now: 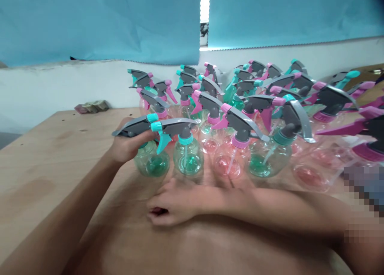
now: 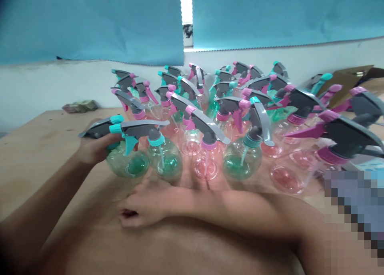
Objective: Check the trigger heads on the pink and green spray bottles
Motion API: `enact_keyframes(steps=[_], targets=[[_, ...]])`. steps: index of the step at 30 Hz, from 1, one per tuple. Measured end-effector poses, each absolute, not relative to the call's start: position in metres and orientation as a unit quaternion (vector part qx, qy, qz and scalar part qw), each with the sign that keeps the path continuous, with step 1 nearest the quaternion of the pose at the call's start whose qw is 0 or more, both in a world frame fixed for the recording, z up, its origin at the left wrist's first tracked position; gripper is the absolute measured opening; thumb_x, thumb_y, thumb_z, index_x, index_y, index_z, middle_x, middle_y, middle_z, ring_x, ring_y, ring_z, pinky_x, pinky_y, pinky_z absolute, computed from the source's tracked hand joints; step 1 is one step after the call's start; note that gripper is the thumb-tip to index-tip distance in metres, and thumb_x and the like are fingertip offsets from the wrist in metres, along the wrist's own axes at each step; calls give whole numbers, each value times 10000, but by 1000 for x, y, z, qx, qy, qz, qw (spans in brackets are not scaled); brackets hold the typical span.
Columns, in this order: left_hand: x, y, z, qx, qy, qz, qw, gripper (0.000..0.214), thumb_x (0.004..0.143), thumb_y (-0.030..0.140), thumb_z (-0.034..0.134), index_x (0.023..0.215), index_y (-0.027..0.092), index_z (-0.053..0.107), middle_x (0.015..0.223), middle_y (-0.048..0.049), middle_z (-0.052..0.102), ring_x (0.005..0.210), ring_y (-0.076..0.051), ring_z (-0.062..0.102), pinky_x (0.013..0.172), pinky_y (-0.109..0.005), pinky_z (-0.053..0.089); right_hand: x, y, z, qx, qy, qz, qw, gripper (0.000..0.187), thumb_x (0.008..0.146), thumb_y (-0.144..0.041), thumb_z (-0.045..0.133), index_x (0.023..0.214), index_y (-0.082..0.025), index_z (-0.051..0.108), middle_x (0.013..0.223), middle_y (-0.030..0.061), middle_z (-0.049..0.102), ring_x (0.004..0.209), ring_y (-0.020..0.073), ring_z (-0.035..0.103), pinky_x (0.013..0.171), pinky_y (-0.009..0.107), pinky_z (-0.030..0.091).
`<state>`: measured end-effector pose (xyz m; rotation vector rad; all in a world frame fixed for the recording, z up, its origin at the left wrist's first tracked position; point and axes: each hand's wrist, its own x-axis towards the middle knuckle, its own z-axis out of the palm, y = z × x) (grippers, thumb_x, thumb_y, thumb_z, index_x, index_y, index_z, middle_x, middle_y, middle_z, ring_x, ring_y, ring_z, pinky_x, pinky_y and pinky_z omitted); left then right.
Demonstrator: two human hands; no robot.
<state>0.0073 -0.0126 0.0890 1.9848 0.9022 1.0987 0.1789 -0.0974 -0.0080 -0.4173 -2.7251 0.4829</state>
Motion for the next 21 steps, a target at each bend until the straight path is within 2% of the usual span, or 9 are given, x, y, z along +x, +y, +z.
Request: enact_keyframes(steps=[10,21], targets=[[11,-6,84,773,306,460,313,172,791,283,862,698,170,771,631,36,736,535,-105,661,530,-179,529,180,-99,-7,-149,-960,166,170,234,1004,-384,567,907,-238,722,818,-37,785,659,132,629,574,305,330],[10,-7,84,776,321,447,307,200,794,317,839,683,175,753,624,35,715,528,-96,636,539,-175,531,180,-99,-7,-151,-961,153,171,226,1004,-381,559,890,-254,707,808,-44,784,639,135,627,577,308,326]])
